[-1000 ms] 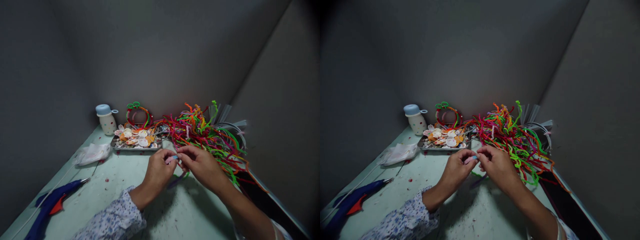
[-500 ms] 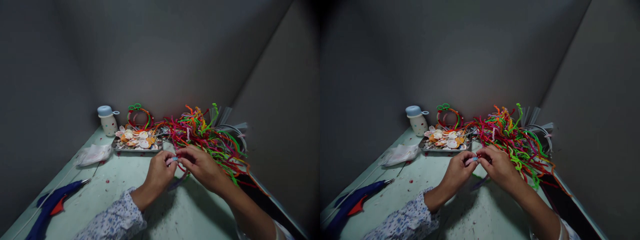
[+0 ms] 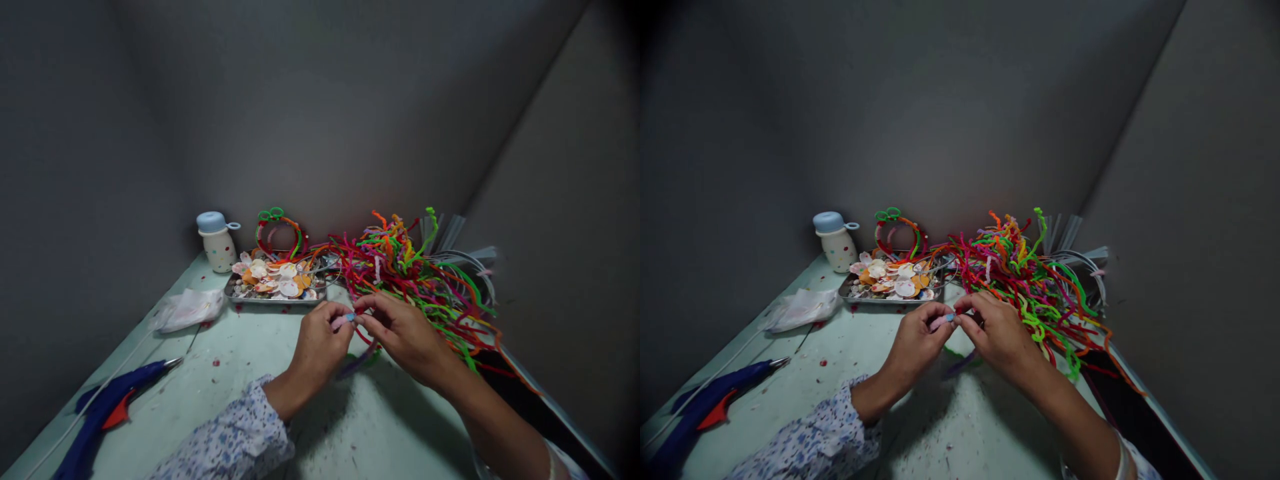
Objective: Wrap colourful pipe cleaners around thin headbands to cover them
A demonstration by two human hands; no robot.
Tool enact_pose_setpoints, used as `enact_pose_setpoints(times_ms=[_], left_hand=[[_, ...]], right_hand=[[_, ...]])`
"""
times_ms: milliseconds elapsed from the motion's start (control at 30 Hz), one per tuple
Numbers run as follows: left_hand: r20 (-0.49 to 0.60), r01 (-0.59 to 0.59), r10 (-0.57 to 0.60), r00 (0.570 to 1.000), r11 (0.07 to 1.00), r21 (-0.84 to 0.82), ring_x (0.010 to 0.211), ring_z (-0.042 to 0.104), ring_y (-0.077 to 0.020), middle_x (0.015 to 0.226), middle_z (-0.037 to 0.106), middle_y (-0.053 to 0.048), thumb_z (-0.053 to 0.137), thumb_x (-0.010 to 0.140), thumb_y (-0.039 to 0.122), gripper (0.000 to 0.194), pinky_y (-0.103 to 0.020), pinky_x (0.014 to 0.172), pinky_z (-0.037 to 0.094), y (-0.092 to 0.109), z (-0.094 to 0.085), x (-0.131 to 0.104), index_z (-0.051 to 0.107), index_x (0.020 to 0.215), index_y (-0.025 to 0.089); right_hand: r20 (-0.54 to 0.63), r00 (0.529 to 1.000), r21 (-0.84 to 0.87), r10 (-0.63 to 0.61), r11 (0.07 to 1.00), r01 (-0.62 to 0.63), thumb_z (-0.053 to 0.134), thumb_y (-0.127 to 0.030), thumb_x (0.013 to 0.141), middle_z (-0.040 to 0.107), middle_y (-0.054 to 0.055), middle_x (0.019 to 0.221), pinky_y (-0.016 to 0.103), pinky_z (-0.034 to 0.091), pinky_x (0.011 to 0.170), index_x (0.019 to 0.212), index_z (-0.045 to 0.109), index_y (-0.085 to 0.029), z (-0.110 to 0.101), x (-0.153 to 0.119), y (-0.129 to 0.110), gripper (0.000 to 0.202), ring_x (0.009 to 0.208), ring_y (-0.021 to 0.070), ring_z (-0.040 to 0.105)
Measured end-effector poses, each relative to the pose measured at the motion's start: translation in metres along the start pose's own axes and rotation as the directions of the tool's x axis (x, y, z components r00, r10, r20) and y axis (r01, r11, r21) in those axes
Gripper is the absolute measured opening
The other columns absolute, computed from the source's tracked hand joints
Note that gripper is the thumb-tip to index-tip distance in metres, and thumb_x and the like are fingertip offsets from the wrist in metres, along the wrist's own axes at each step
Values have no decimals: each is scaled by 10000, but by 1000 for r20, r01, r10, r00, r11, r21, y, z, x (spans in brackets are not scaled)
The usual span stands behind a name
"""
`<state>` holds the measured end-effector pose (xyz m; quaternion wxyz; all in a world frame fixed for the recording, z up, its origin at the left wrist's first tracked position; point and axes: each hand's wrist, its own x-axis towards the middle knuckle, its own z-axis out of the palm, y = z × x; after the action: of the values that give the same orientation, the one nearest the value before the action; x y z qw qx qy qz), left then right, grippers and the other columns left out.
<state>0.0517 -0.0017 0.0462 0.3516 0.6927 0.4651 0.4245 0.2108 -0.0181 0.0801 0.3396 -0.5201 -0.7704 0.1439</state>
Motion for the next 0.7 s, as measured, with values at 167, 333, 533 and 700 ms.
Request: enact_pose_setpoints(times_ms=[167, 333, 533, 700], left_hand=[[10, 36, -36, 999, 998, -44, 740, 571, -150, 802, 643, -34, 603, 790, 289, 147, -243, 657, 404, 1, -1, 2, 654, 831, 158], [-1, 30, -30, 1000, 998, -55, 740, 574, -152, 790, 643, -29, 606, 793, 309, 157, -241, 658, 411, 0, -1, 2, 657, 822, 163], [-2, -10, 10, 1000, 999, -51, 755, 579, -150, 808, 643, -30, 613, 789, 302, 144, -237, 668, 421, -5, 1, 2, 652, 840, 172], [-16, -11, 11, 1000, 1000, -17, 755, 581, -152, 805, 640, -30, 595, 792, 284, 130, -246, 671, 421, -4, 3, 1, 649, 836, 173]], right_hand=[[-14, 999, 3, 35, 999, -35, 541, -277, 857, 694, 31, 859, 275, 453, 659, 940, 639, -215, 4, 0, 1, 142, 763, 180, 632], [-34, 998, -15, 62, 998, -62, 539, -290, 853, 684, 27, 820, 267, 442, 608, 927, 636, -217, 8, -1, 2, 142, 706, 174, 621], [-26, 996, 32, 88, 996, -88, 545, -309, 856, 674, 16, 786, 262, 442, 593, 916, 629, -218, 10, -1, 5, 137, 665, 163, 609], [-27, 993, 52, 113, 992, -111, 551, -327, 855, 674, 19, 782, 263, 439, 587, 909, 627, -213, 11, -1, 6, 148, 660, 164, 606]])
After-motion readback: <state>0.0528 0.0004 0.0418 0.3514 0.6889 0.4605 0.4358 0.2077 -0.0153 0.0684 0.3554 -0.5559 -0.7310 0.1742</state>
